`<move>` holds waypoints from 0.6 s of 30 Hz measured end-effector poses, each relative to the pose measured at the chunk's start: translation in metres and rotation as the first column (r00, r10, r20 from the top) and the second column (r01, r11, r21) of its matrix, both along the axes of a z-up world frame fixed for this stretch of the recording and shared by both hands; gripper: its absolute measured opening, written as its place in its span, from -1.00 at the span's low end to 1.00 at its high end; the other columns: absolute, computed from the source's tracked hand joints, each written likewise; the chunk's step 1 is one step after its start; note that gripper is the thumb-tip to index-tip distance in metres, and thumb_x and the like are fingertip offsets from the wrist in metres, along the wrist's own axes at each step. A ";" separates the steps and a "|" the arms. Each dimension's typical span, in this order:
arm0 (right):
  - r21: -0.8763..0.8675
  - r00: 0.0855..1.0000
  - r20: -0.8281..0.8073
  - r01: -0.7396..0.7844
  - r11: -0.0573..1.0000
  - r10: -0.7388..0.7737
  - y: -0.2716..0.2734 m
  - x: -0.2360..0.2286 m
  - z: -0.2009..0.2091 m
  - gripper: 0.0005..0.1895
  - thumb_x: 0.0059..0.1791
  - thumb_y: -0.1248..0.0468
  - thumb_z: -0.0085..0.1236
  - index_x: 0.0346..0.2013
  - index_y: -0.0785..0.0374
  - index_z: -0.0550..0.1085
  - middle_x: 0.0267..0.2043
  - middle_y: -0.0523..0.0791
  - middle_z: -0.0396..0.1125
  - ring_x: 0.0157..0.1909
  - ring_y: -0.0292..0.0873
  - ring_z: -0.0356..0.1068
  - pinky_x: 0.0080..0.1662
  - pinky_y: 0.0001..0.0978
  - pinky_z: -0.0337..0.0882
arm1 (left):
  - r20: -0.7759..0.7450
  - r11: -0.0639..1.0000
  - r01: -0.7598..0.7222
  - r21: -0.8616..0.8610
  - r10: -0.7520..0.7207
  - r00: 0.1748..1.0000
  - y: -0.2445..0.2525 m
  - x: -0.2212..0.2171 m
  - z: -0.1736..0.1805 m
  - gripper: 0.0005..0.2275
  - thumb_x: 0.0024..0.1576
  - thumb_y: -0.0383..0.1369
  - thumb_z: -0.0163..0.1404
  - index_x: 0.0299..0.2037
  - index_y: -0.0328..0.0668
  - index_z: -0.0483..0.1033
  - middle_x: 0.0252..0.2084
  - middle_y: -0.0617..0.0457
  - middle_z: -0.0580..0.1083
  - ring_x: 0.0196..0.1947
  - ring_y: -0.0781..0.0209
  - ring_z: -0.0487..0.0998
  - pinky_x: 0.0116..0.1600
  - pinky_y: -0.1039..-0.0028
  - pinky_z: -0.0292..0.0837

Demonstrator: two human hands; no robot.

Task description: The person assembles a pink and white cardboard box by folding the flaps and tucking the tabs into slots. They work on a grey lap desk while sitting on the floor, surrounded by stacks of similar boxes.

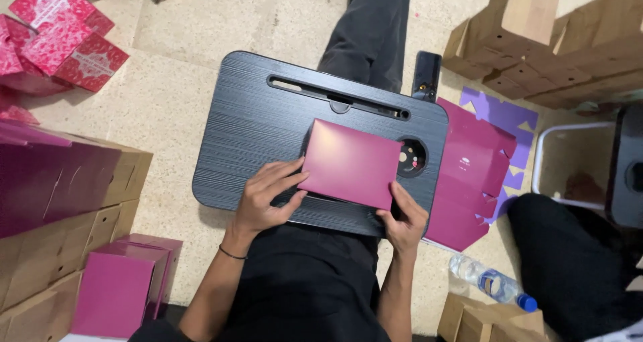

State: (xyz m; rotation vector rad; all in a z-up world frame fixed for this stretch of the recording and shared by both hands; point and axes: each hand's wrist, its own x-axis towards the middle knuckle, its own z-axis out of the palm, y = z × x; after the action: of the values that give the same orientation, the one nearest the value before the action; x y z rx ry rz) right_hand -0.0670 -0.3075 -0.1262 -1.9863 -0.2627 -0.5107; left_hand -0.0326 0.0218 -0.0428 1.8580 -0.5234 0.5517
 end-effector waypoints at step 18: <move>0.106 0.969 0.243 0.013 0.994 -0.039 0.043 0.016 0.049 -0.82 -0.21 0.46 0.50 -0.35 0.36 0.67 -0.38 0.06 0.45 -0.32 0.05 0.31 -0.17 -0.13 0.42 | 0.013 0.999 0.019 0.041 -0.020 1.000 0.002 0.007 -0.001 -0.75 -0.04 -0.48 0.26 -0.12 -0.23 0.68 0.04 -0.20 0.59 -0.02 -0.16 0.63 0.05 0.15 0.55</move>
State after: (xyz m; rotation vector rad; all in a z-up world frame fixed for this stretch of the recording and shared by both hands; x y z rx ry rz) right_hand -0.0507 -0.2647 -0.0770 -1.8276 -0.3562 -0.7739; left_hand -0.0255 0.0238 -0.0435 1.8866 -0.5649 0.5442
